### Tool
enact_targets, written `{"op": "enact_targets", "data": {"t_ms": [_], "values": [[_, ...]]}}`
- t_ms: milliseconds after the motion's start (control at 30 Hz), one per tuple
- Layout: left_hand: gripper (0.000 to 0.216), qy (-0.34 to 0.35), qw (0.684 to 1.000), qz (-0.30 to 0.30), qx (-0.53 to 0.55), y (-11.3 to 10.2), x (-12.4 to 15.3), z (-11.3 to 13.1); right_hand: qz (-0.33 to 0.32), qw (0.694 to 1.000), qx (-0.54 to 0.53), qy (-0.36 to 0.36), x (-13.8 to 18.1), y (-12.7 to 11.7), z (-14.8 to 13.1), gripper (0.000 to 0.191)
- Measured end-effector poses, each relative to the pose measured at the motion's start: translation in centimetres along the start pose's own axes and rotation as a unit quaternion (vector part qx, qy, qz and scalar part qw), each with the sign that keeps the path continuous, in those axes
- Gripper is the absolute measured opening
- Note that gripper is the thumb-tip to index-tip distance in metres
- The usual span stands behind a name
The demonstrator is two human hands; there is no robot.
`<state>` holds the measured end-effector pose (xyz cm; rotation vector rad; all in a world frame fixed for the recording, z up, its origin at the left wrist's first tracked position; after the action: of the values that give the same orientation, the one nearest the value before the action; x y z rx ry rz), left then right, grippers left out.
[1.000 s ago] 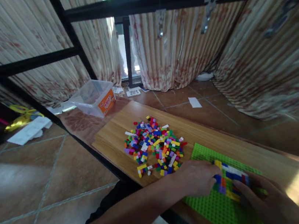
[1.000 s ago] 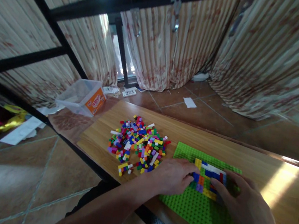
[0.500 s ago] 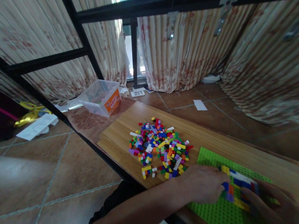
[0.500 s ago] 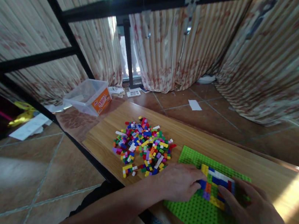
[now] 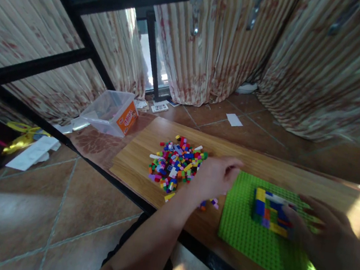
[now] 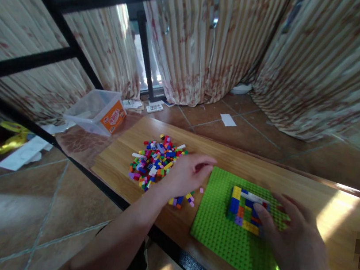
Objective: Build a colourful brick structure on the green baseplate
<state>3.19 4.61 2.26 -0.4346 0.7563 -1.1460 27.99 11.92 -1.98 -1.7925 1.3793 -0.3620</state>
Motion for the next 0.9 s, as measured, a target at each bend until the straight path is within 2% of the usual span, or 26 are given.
{"op": "enact_targets", "data": {"t_ms": [67,133,233,367,500,667,900], "values": [[0.019,-0.038,0.996,0.061,0.050,-1.8,-0.6,-1.6,0.024,0.999,-0.024,-0.014,0.6,-0.4,-2.3,0.049],[0.019,-0.076,0.986,0.119,0.093,-3.1,-0.9,-3.1,0.030,0.994,-0.086,-0.052,1.4,0.0,-5.0,0.035],[0.019,-0.101,0.972,0.158,0.138,-4.1,-1.1,-4.5,0.004,0.981,-0.143,-0.131,3.1,2.1,-8.6,0.019],[0.018,-0.119,0.966,0.165,0.159,-4.2,-1.0,-4.9,-0.084,0.957,-0.169,-0.220,5.3,6.3,-11.7,0.018],[0.016,-0.112,0.966,0.166,0.164,-4.2,-1.0,-4.6,-0.106,0.948,-0.154,-0.256,6.1,9.0,-12.9,0.017],[0.015,-0.107,0.965,0.177,0.160,-4.8,-1.0,-4.9,-0.095,0.944,-0.139,-0.282,6.3,10.1,-14.2,0.015],[0.013,-0.125,0.951,0.209,0.193,-6.2,-0.9,-5.4,-0.083,0.939,-0.148,-0.298,7.2,11.0,-17.5,0.019]]}}
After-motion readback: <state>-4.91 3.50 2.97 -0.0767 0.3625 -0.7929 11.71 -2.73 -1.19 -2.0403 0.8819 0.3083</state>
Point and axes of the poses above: each hand's wrist, its own x-axis away from the middle knuckle, its own y-axis out of the palm, z = x × y, the point moved 4 cm from there along -x, towards the middle knuckle, and after that the axes turned 11 degrees about -x, right-handed, at the moved point
